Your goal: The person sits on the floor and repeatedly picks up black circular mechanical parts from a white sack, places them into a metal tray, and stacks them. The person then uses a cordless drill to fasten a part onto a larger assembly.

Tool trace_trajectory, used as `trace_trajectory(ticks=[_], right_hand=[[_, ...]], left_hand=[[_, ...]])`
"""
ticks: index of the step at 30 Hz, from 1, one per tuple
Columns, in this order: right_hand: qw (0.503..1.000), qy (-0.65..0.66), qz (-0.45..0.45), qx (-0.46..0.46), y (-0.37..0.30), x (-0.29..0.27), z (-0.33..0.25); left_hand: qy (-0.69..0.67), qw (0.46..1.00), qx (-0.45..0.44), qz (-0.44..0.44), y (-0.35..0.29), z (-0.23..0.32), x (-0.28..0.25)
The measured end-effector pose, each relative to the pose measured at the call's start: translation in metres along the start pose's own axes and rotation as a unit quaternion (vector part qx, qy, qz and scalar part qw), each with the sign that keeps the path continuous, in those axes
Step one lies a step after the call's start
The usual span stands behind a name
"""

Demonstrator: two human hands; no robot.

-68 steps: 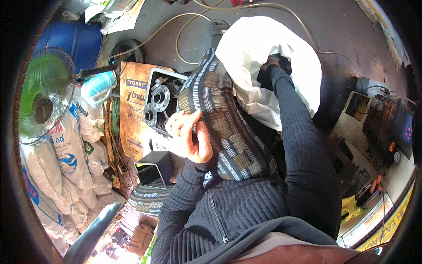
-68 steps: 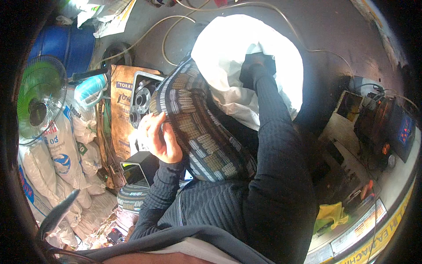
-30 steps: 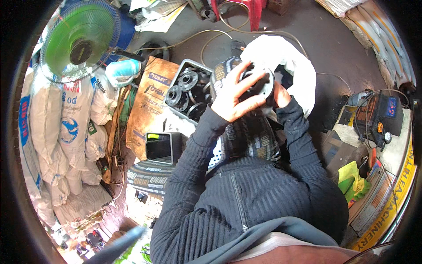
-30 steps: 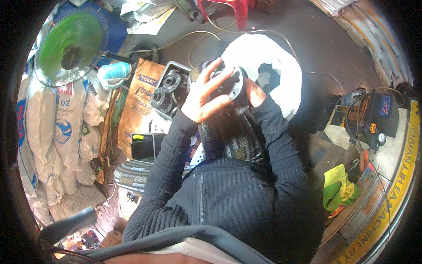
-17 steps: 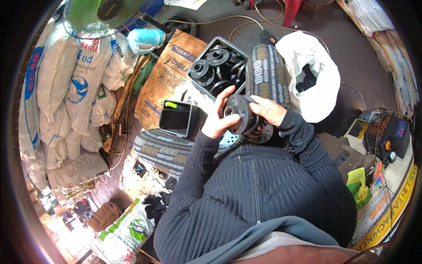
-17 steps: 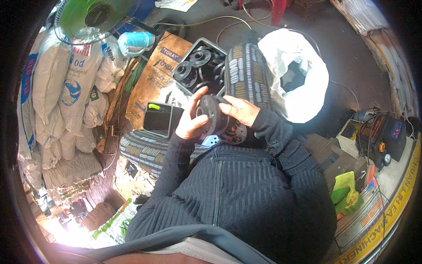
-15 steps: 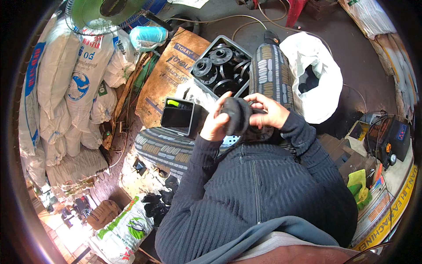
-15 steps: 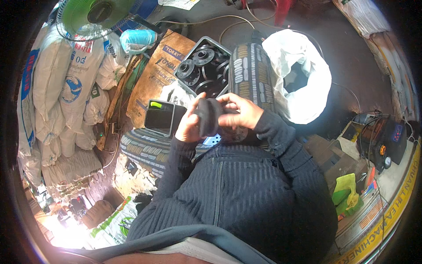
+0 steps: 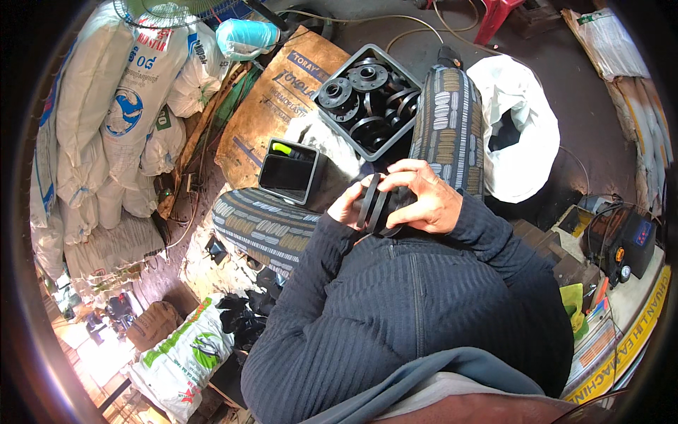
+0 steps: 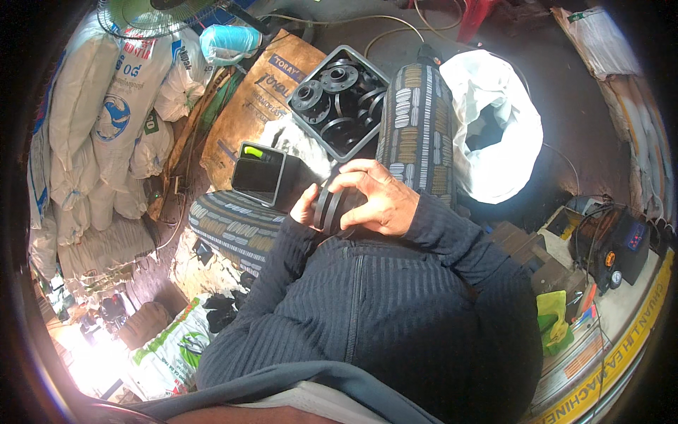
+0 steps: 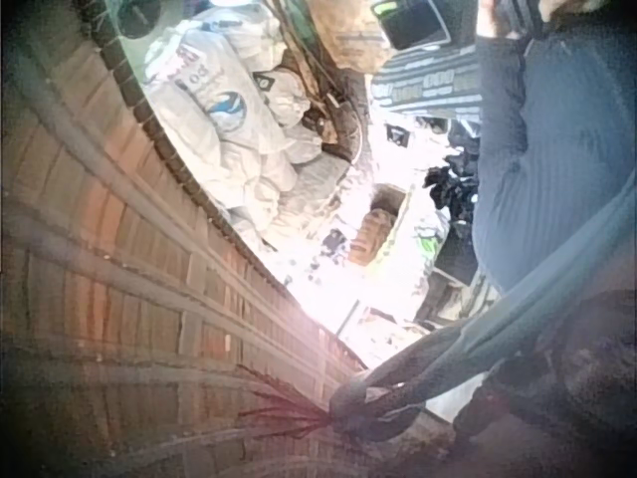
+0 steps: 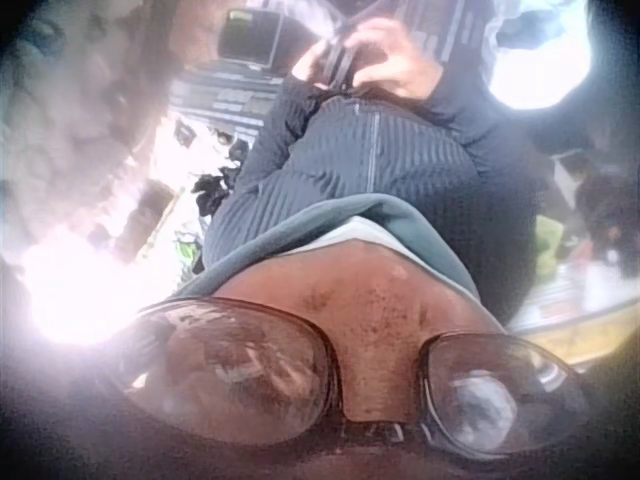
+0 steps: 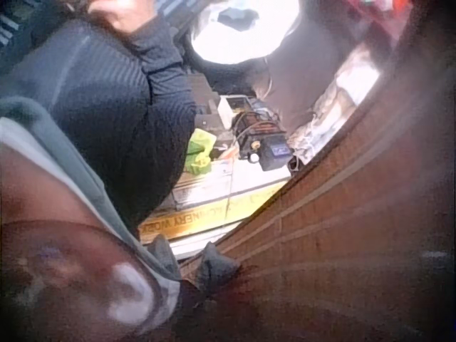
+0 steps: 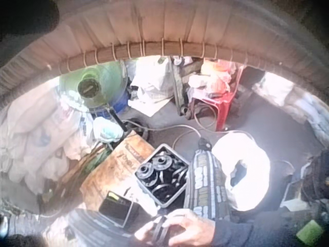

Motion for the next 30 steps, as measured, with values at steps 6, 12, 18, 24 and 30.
trace_trajectory(ticks=[6,12,18,24,30], right_hand=[[1.000,-0.006,-0.030,0.000,-0.004,-0.005,0.003],[0.989,0.058,-0.134,0.030,-0.021,-0.002,0.013],[0.801,0.191,0.487,0.290,-0.143,-0.159,0.197],[0.644,-0.183,0.009,0.742,-0.375,-0.042,0.465],[0.574,-0.254,-0.020,0.778,-0.349,-0.016,0.468]], left_hand=[[0.093,0.985,0.038,-0.142,0.008,0.008,0.035],[0.193,0.978,0.067,-0.028,0.013,0.001,0.019],[0.144,0.989,-0.011,-0.034,0.023,-0.008,0.020],[0.213,0.976,0.003,-0.037,0.026,-0.006,0.014],[0.249,0.945,0.168,0.134,0.023,0.046,0.011]])
Point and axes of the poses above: each hand's wrist, its own y-axis towards the middle knuckle, its own x-axis out of the palm, z = x × y, the point moved 8 cm from there along y, towards the middle knuckle, and after that the axes turned 8 degrees about -y, right-handed, at the moved point
